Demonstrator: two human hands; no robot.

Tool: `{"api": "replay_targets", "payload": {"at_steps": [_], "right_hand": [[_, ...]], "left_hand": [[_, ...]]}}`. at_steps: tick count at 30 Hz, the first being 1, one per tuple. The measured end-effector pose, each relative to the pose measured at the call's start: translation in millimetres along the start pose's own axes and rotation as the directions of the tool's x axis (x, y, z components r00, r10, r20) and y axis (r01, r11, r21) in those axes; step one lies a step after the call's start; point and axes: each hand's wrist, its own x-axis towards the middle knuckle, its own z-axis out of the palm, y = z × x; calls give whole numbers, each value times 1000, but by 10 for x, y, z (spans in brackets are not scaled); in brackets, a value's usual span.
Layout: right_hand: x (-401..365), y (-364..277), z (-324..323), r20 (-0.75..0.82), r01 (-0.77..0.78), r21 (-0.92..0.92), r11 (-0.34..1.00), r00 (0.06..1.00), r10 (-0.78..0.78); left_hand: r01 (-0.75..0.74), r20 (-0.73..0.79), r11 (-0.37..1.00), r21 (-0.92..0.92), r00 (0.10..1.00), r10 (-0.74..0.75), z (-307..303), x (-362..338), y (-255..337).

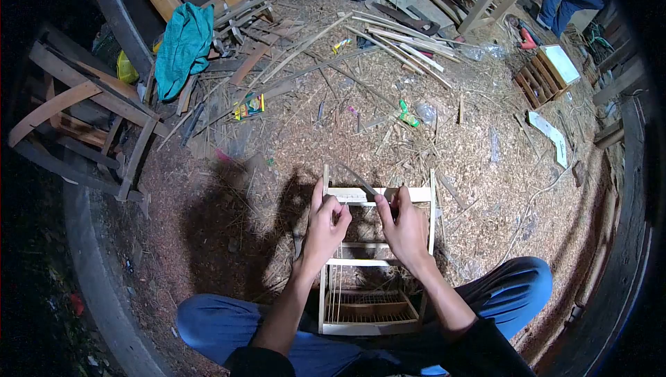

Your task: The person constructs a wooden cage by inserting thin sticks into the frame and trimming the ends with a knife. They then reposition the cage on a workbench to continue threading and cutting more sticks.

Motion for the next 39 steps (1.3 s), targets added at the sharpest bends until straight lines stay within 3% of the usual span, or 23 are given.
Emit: {"api": "replay_targets", "payload": {"at_steps": [3, 7, 9, 13, 15, 19, 21, 22, 23, 24, 25, 26, 27, 28, 29, 31, 33, 35, 39], "right_hand": [[2, 31, 28, 4, -7, -25, 1000, 1000, 7], [4, 1, 12, 18, -15, -18, 1000, 1000, 15], [3, 4, 12, 15, -21, -16, 1000, 1000, 21], [10, 9, 4, 17, -20, 8, 1000, 1000, 20], [10, 11, 10, 15, -17, 3, 1000, 1000, 17], [2, -40, -40, 42, 5, 7, 1000, 999, -5], [-3, -80, -54, 37, 57, 62, 996, 998, -59], [-18, -60, -35, 39, 60, 62, 996, 997, -62], [-52, -15, -6, 2, 173, 77, 982, 985, -173], [-91, -9, 5, -37, 283, 88, 955, 959, -281], [-145, -24, 7, -37, 284, 88, 955, 959, -282], [-215, -59, -5, 57, 193, 79, 978, 979, -198], [-276, -114, -33, 151, 102, 60, 993, 982, -110], [-327, -175, -77, 198, 122, -115, 986, 975, -98], [-362, -172, -65, 202, 124, -114, 986, 974, -99], [-404, -153, -44, 187, 212, -261, 942, 968, -167], [-400, -120, -8, 167, 195, -341, 920, 975, -145], [-393, -101, -16, 153, 255, -471, 844, 966, -207], [-370, -192, -66, 40, 289, -529, 798, 948, -317]], "left_hand": [[94, 22, 996, -9, 995, -93, -25, -4, 68], [61, -26, 997, -50, 998, -62, -44, 10, 123], [250, 53, 962, -112, 968, -246, -73, 22, 182], [168, -37, 986, 1, 985, -168, -12, -17, 140], [51, -141, 994, 101, 989, -37, 1, -32, 155], [135, -165, 989, 62, 979, -123, -40, -100, 150], [236, -132, 964, -119, 959, -251, -32, -117, 96], [247, -99, 965, -89, 962, -255, -24, -158, 39], [247, -102, 965, -89, 961, -256, -11, -195, 15], [298, -60, 929, -221, 946, -317, 6, -219, 16], [345, -10, 872, -346, 928, -371, 12, -240, 4], [389, 74, 842, -373, 918, -391, -1, -270, -63], [390, 72, 842, -373, 917, -392, -15, -264, -42], [395, 85, 828, -397, 914, -396, -19, -259, -17], [401, 97, 814, -421, 912, -399, -30, -254, 14], [379, 92, 848, -371, 923, -373, -96, -211, 149], [482, 164, 794, -371, 875, -455, -133, -186, 220], [432, 145, 822, -372, 901, -408, -89, -204, 119], [392, 62, 845, -364, 915, -398, -29, -235, 26]]}}
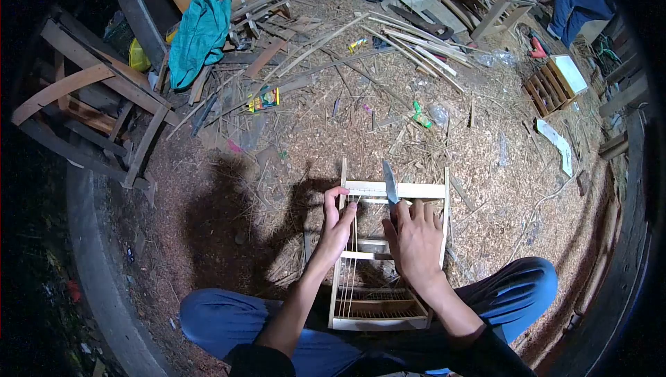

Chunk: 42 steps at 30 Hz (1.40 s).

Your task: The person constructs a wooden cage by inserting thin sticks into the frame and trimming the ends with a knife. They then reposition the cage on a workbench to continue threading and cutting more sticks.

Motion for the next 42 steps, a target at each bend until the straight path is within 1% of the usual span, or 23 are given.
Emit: {"api": "replay_targets", "payload": {"at_steps": [2, 3, 5, 6, 8, 9, 11, 12, 14, 15, 16, 18, 19, 20, 23, 26, 27, 28, 30, 32, 34, 38, 42], "right_hand": [[68, -53, -108, -29, 54, 65, 996, 998, -52], [72, -90, -98, -27, 53, 63, 997, 998, -52], [104, -186, -45, -49, 72, 287, 955, 997, -60], [106, -232, 11, -56, 72, 359, 931, 997, -56], [124, -354, 51, 106, -67, 497, 865, 994, 16], [131, -412, 117, 106, -68, 494, 867, 994, 18], [142, -510, 294, 122, -212, 677, 704, 977, 177], [130, -566, 339, 118, -214, 674, 707, 976, 182], [99, -705, 422, -59, -144, 599, 788, 973, 222], [90, -771, 437, -67, -155, 561, 813, 970, 232], [101, -801, 443, -66, -159, 558, 815, 970, 234], [145, -788, 423, 15, -260, 579, 773, 951, 309], [161, -749, 459, 24, -295, 608, 737, 935, 355], [167, -747, 520, 26, -298, 603, 740, 934, 356], [209, -798, 514, 69, -375, 683, 627, 888, 456], [200, -829, 639, 68, -368, 733, 572, 876, 477], [190, -824, 677, -23, -317, 695, 645, 887, 461], [174, -818, 704, -16, -323, 695, 643, 886, 463], [191, -808, 656, 77, -385, 708, 592, 875, 477], [185, -792, 683, 56, -360, 711, 605, 886, 460], [198, -820, 614, 154, -423, 711, 562, 874, 461], [207, -800, 616, 176, -431, 729, 532, 869, 463], [207, -794, 566, 167, -418, 725, 547, 878, 449]], "left_hand": [[126, 63, 975, -185, 991, -116, -27, -7, 73], [127, 64, 974, -187, 991, -117, -25, -28, 114], [163, 68, 955, -248, 986, -150, -7, -48, 210], [160, 67, 954, -253, 987, -148, 1, -37, 181], [105, 53, 943, -315, 994, -93, -6, -12, 61], [108, 36, 955, -275, 994, -102, -22, -7, 43], [120, 34, 944, -307, 993, -115, -35, -15, 90], [129, 26, 934, -332, 991, -128, -48, -12, 110], [95, -48, 955, -281, 992, -113, -16, -2, 78], [95, -59, 954, -284, 991, -116, -4, 7, 76], [97, -66, 952, -289, 991, -120, 11, 13, 68], [78, -74, 960, -269, 992, -101, 32, 31, 4], [53, -74, 964, -262, 994, -75, 30, 38, -8], [30, -73, 967, -252, 996, -50, 25, 41, -22], [44, -67, 955, -293, 995, -67, 17, 53, -24], [35, -89, 958, -284, 994, -63, 29, 68, -46], [21, -95, 957, -289, 994, -50, 36, 64, -61], [9, -100, 956, -295, 994, -40, 51, 53, -77], [16, -113, 953, -302, 992, -52, 91, 58, -87], [-13, -116, 957, -290, 993, -22, 105, 70, -123], [-6, -108, 957, -291, 994, -27, 113, 76, -138], [6, -101, 962, -274, 994, -35, 115, 75, -168], [-16, -102, 963, -271, 995, -12, 122, 84, -158]]}}
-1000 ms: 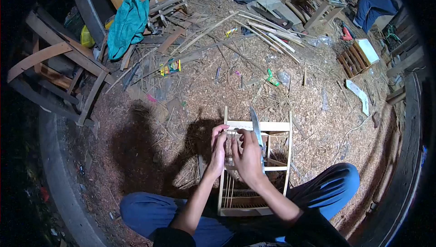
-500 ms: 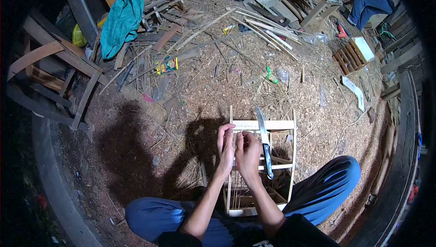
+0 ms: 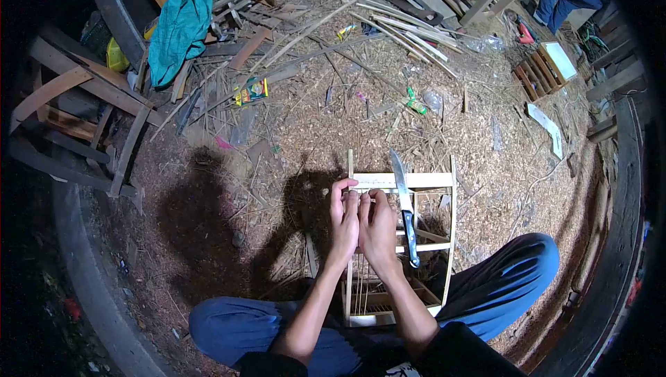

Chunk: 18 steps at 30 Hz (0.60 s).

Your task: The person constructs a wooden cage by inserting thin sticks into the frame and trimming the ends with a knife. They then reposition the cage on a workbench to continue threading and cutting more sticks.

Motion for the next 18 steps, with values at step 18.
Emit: {"api": "replay_targets", "payload": {"at_steps": [18], "right_hand": [[17, 20, 30, -24, 38, -98, 994, 999, -41]], "left_hand": [[-23, 12, 998, 53, 1000, 22, 42, -20, 95]]}}
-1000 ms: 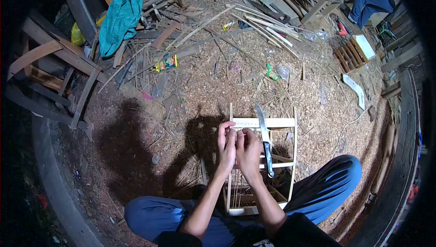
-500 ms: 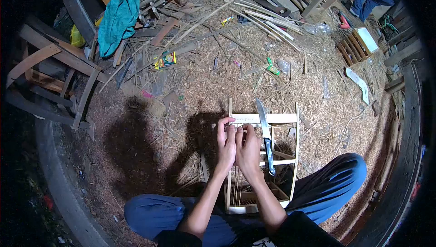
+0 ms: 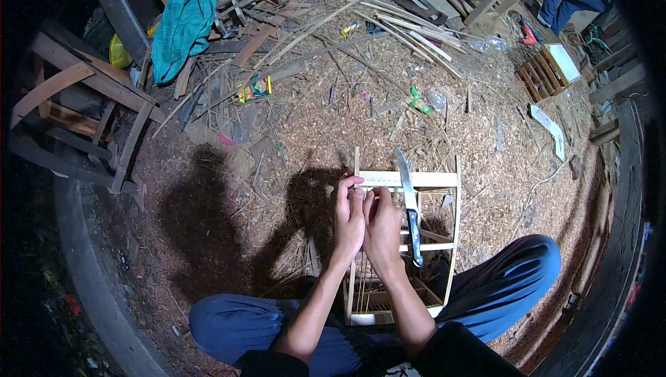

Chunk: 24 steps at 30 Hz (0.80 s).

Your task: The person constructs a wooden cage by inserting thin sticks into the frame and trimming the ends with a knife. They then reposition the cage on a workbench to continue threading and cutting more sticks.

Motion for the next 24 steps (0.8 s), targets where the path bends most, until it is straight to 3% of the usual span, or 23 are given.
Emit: {"api": "replay_targets", "payload": {"at_steps": [6, 14, 20, 24], "right_hand": [[2, 47, 31, -3, 34, 1, 999, 999, -34], [49, 82, 14, 0, 56, 26, 998, 998, -56], [76, 116, -1, 35, 77, -31, 997, 996, -76], [35, 73, 2, 26, 10, 52, 999, 1000, -11]], "left_hand": [[118, 10, 992, -42, 993, -117, -11, -8, 60], [-14, 10, 1000, -11, 1000, 15, 5, 20, -51], [20, 19, 1000, 9, 1000, -20, -1, 19, -72], [23, 0, 998, 61, 1000, -24, 9, 3, -46]]}}
